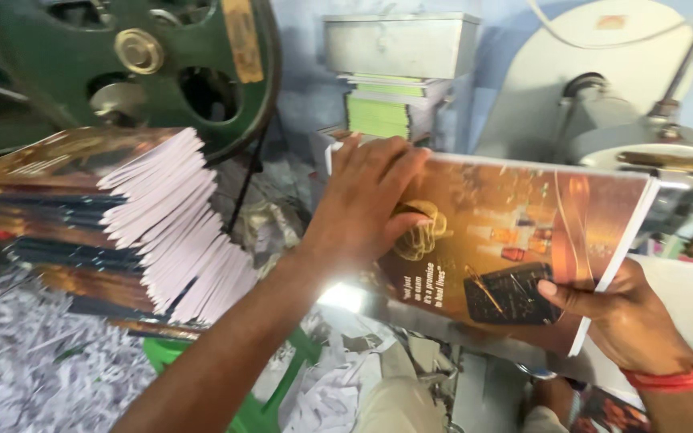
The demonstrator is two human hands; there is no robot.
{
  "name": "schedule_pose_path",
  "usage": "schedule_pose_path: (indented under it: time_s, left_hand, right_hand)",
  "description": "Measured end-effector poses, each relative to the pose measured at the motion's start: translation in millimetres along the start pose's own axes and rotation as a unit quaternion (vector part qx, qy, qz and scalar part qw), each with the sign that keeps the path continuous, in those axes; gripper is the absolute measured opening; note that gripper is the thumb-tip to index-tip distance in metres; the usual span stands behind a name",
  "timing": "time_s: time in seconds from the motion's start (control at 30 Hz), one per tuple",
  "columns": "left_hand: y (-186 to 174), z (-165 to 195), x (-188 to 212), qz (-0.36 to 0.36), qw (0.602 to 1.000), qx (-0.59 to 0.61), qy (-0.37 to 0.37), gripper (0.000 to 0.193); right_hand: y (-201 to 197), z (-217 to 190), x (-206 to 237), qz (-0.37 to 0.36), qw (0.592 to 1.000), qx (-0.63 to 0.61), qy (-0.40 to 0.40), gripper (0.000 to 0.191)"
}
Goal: The person repeatedly picks up a book, places it on a binding machine, and operates the machine to bind the book. The person then removes the bound book and places it on a stack. This process is repeated multiple times.
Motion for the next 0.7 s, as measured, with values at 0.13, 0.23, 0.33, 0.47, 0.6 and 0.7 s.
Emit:
schedule_pose_path:
  time_s: [0.13,0.23,0.33,0.47,0.6,0.7]
  left_hand:
    - [18.2,17.5,2.7,-0.001,0.998,0.063,0.009,0.074]
    - [35.4,33.8,9.7,0.058,0.994,0.088,0.018,0.064]
    - [51.1,48.1,15.9,0.091,0.993,0.072,0.029,0.06]
    - [61.2,58.4,22.5,0.093,0.99,0.089,0.05,0.05]
    - [66.4,60.0,25.0,0.02,0.993,0.097,0.06,0.034]
    - [75.2,46.0,22.4,-0.158,0.985,0.06,-0.044,0.02]
  right_hand:
    - [-25.9,7.4,18.6,0.077,0.989,0.128,0.024,0.027]
    - [-43.4,18.9,28.5,0.128,0.978,0.158,0.041,0.022]
    - [-59.7,33.1,35.9,0.127,0.981,0.146,0.016,0.018]
    - [-78.4,55.5,47.0,0.107,0.99,0.09,-0.013,0.013]
    - [-96.5,78.9,45.9,0.129,0.991,0.013,-0.005,0.017]
    - [-106.7,91.4,41.4,0.128,0.991,-0.039,-0.008,0.018]
Point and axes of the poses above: each hand's wrist, its own x-axis away from the middle knuckle, its own y-axis out of the palm, z = x × y, the point moved 1 cm from there along -x, towards the middle knuckle, and after that the axes turned 2 degrees about x, right-handed, at the moved point
